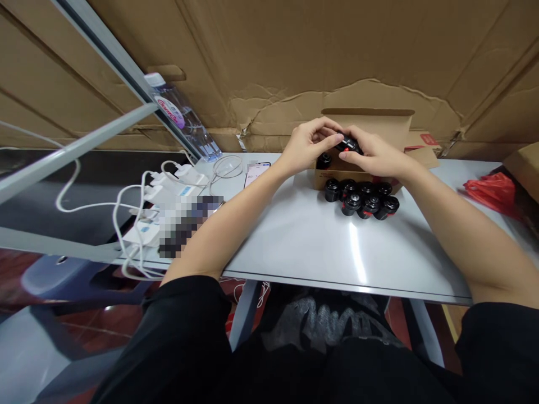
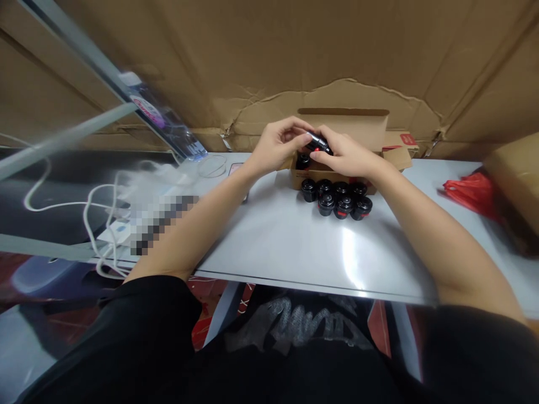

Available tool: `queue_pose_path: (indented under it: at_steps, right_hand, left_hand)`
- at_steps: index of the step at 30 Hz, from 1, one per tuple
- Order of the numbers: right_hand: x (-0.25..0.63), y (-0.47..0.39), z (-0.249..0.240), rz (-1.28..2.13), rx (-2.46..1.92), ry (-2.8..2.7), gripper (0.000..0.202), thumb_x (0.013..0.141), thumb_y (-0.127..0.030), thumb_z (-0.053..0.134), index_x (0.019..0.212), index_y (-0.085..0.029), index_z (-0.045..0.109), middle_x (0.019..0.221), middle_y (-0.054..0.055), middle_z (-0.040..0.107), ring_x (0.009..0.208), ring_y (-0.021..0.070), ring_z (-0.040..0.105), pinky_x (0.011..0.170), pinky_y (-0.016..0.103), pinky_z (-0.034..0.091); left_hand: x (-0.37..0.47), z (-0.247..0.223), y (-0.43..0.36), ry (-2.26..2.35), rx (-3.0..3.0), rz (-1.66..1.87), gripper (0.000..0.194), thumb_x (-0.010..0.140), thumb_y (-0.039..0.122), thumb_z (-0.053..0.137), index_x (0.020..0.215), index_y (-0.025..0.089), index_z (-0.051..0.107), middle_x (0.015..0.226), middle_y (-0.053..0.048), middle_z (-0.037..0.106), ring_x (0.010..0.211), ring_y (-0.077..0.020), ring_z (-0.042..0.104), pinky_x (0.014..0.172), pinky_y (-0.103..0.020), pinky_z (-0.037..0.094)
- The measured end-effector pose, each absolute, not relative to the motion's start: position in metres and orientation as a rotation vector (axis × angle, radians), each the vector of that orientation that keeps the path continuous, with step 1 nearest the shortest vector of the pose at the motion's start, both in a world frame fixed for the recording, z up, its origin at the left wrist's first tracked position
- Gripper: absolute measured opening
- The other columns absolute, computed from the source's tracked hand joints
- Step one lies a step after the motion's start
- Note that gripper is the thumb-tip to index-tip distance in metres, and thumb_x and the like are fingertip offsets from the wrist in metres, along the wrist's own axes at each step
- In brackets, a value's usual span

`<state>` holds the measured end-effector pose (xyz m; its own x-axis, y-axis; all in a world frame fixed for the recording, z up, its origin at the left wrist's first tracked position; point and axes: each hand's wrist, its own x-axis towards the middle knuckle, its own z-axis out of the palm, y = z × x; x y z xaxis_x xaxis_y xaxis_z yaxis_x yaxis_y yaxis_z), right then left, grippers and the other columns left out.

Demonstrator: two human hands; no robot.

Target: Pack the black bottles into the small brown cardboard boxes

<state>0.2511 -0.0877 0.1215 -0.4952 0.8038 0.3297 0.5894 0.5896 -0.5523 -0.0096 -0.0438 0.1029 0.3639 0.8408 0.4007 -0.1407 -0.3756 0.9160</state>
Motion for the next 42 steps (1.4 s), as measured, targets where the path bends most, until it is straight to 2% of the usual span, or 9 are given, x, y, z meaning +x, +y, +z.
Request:
queue_pose_path:
  at_steps: [4, 7, 11, 15, 20, 24, 29, 34, 42]
  right_hand:
    - [0.248, -0.088, 0.121, 0.583, -1.087, -2.244, 0.075, 0.108, -0.084, 0.078, 0.159, -0.029, 0.075, 0.151, 0.016, 0.086, 0.142, 0.0553, 0.078, 0.132, 0.075, 0.061]
    - [0.248, -0.088, 0.123, 0.669, -1.080, -2.266, 0.083, 0.101, -0.088, 0.087, 0.159, -0.029, 0.073, 0.153, 0.017, 0.085, 0.144, 0.0568, 0.078, 0.132, 0.077, 0.063]
    - [0.253, -0.090, 0.131, 0.730, -1.071, -2.272, 0.095, 0.092, -0.097, 0.096, 0.158, -0.032, 0.073, 0.154, 0.016, 0.087, 0.143, 0.0541, 0.079, 0.126, 0.071, 0.069]
    - [0.259, -0.089, 0.137, 0.664, -1.142, -2.268, 0.081, 0.100, -0.106, 0.084, 0.137, -0.033, 0.083, 0.138, 0.013, 0.094, 0.132, 0.0514, 0.084, 0.118, 0.067, 0.070]
    - [0.262, -0.075, 0.128, 0.597, -1.240, -2.430, 0.064, 0.120, -0.091, 0.062, 0.111, -0.032, 0.087, 0.119, 0.013, 0.096, 0.112, 0.0483, 0.087, 0.109, 0.069, 0.068]
    - [0.255, -0.073, 0.122, 0.562, -1.266, -2.537, 0.053, 0.115, -0.080, 0.066, 0.098, -0.032, 0.080, 0.103, 0.014, 0.090, 0.096, 0.0444, 0.082, 0.101, 0.064, 0.064]
    - [0.239, -0.091, 0.132, 0.634, -1.367, -2.663, 0.040, 0.117, -0.063, 0.059, 0.116, -0.029, 0.079, 0.116, 0.015, 0.091, 0.114, 0.0439, 0.087, 0.107, 0.055, 0.064]
    - [0.234, -0.097, 0.132, 0.717, -1.355, -2.632, 0.042, 0.118, -0.065, 0.054, 0.119, -0.029, 0.077, 0.135, 0.016, 0.093, 0.129, 0.0452, 0.088, 0.116, 0.055, 0.063]
    - [0.235, -0.096, 0.136, 0.693, -1.308, -2.658, 0.039, 0.121, -0.060, 0.054, 0.102, -0.029, 0.070, 0.103, 0.010, 0.086, 0.101, 0.0378, 0.082, 0.099, 0.050, 0.060]
  left_hand:
    - [-0.010, 0.098, -0.036, 0.646, 1.598, 1.236, 0.029, 0.096, 0.035, 0.118, 0.104, 0.021, 0.093, 0.104, -0.005, 0.089, 0.115, -0.0288, 0.094, 0.100, -0.043, 0.077]
    - [-0.014, 0.098, -0.032, 0.661, 1.636, 1.268, 0.029, 0.093, 0.027, 0.119, 0.102, 0.019, 0.093, 0.106, -0.006, 0.089, 0.118, -0.0296, 0.094, 0.107, -0.046, 0.077]
    - [-0.022, 0.104, -0.031, 0.701, 1.853, 1.208, 0.029, 0.088, 0.025, 0.119, 0.104, 0.018, 0.096, 0.102, -0.005, 0.085, 0.104, -0.0242, 0.088, 0.104, -0.043, 0.073]
    - [-0.028, 0.111, -0.036, 0.709, 1.965, 1.167, 0.018, 0.086, 0.017, 0.109, 0.098, 0.021, 0.097, 0.102, -0.005, 0.081, 0.108, -0.0264, 0.083, 0.104, -0.045, 0.068]
    - [-0.034, 0.115, -0.040, 0.738, 2.025, 1.089, 0.016, 0.082, 0.008, 0.099, 0.087, 0.023, 0.095, 0.097, -0.005, 0.069, 0.119, -0.0340, 0.081, 0.113, -0.053, 0.066]
    - [-0.041, 0.118, -0.043, 0.759, 2.403, 0.770, 0.026, 0.080, 0.021, 0.105, 0.105, 0.027, 0.102, 0.103, -0.005, 0.076, 0.102, -0.0263, 0.076, 0.107, -0.046, 0.064]
    - [-0.048, 0.129, -0.051, 0.779, 2.639, 0.525, 0.026, 0.105, 0.035, 0.088, 0.125, 0.029, 0.104, 0.119, -0.008, 0.087, 0.104, -0.0232, 0.079, 0.111, -0.044, 0.063]
    - [-0.049, 0.131, -0.052, 0.813, 2.694, 0.531, 0.031, 0.109, 0.028, 0.077, 0.124, 0.027, 0.104, 0.122, -0.009, 0.090, 0.100, -0.0213, 0.079, 0.107, -0.042, 0.064]
    - [-0.047, 0.131, -0.052, 0.968, 2.639, 0.631, 0.035, 0.109, 0.021, 0.067, 0.125, 0.023, 0.098, 0.099, -0.005, 0.085, 0.092, -0.0213, 0.073, 0.100, -0.040, 0.062]
